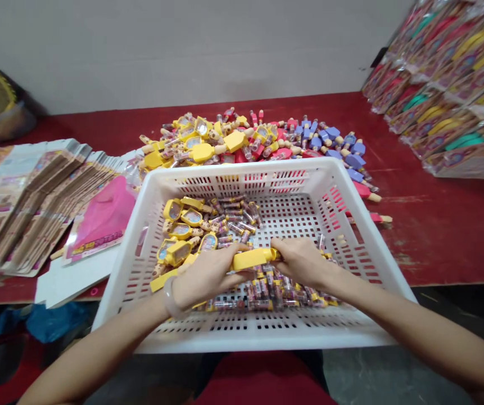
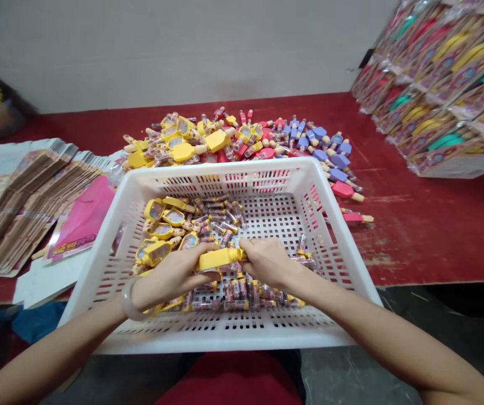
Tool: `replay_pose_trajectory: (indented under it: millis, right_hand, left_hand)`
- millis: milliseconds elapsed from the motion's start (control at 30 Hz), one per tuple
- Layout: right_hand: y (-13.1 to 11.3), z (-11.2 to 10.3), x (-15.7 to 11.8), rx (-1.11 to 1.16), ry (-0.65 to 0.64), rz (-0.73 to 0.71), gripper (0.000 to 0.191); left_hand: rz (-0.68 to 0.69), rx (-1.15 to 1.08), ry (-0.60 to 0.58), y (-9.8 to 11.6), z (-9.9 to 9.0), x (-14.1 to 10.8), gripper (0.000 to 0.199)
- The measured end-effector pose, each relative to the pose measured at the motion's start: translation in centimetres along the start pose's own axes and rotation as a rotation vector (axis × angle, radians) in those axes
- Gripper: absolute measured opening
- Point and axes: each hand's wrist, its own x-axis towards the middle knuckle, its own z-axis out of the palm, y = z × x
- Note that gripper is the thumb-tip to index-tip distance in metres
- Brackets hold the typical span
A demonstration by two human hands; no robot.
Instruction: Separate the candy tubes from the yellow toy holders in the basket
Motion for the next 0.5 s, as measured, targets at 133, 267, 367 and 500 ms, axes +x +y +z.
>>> replay_pose_trajectory:
  millis: [133, 267, 367, 500]
  right_hand:
    - [-0.1, 0.0, -0.1, 0.011, -0.033, -0.003, 0.007]
    - [-0.5, 0.1, -0.4, -0.060, -0.026, -0.024, 0.005]
    - [-1.1, 0.3, -0.6, -0.087, -0.055, -0.012, 0.005]
    - [-1.6, 0.5, -0.9, -0.091, -0.096, 0.012, 0.005]
  left_hand:
    - [0.056, 0.369, 0.059, 0.2, 0.7, -0.1, 0.032]
    - [0.156, 0.580, 0.079, 0.5, 1.6, -0.3, 0.035]
    - [0.146, 0.605, 0.028, 0.9, 2.7, -0.7, 0.038]
    - [0.032, 0.460, 0.036, 2.0, 3.7, -1.1, 0.030]
